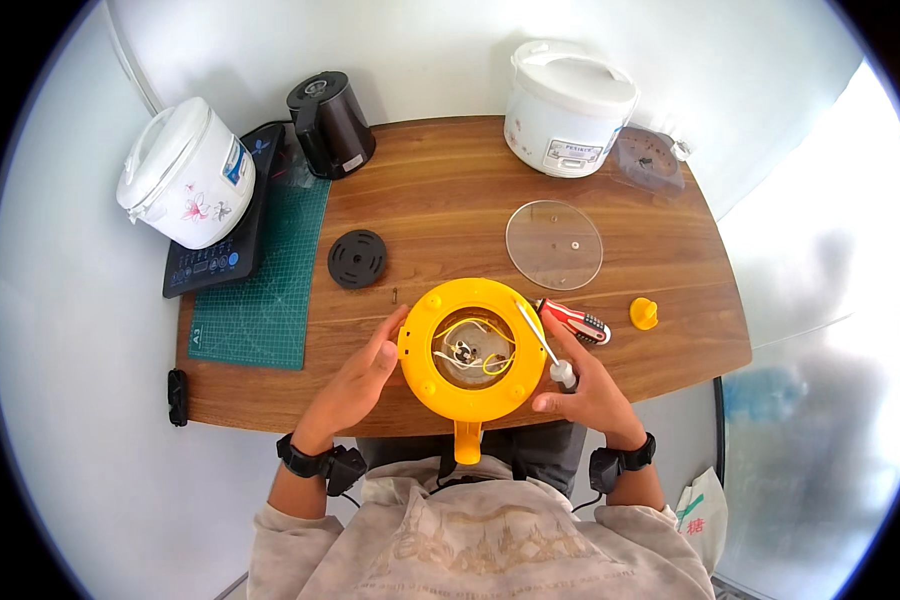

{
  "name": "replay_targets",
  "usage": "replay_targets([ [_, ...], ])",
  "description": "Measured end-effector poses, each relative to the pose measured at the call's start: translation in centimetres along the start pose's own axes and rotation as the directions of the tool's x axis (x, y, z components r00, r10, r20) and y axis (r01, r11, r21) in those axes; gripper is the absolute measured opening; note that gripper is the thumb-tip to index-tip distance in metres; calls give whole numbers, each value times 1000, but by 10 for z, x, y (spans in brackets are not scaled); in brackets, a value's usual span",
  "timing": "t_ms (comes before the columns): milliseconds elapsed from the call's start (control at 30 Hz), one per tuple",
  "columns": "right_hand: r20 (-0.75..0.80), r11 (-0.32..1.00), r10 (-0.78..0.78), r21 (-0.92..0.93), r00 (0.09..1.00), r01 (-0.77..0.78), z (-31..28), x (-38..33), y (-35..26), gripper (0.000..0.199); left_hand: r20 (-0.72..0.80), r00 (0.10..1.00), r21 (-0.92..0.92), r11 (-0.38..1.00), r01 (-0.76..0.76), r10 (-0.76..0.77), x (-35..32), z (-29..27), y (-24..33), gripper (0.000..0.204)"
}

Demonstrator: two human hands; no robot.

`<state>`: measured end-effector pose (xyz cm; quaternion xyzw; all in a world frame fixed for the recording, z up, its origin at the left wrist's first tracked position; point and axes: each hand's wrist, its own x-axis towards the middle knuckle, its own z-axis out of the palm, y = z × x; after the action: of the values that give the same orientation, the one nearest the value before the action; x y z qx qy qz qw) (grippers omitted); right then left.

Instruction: The person disassembles a yellow electric kettle by removing the lid and base, then assembles a glass lid with a yellow knob using a screwdriver. The person reattaches the base to the kettle and places the glass lid on top. Finally, the person opens a black electric kettle to inspect its interior.

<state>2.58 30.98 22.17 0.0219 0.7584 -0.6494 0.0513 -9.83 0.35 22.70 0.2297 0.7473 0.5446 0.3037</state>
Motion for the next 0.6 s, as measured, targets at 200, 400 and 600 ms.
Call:
replay_targets([
  [200, -13, 998, -10, -57, 1000, 9, 9, 1, 9, 114, 65, 997, -13, 999, 43, -42, 2, 11, 0, 80],
  [400, -53, 996, -89, 19, 995, 90, 12, 7, -6, 110, 46, 998, 14, 999, -32, 32, 4, 4, 10, 80],
  [600, -63, 998, -64, 1, 996, 64, 12, 13, -5, 105, -5, 999, 34, 998, -51, 51, 14, 3, 24, 77],
])
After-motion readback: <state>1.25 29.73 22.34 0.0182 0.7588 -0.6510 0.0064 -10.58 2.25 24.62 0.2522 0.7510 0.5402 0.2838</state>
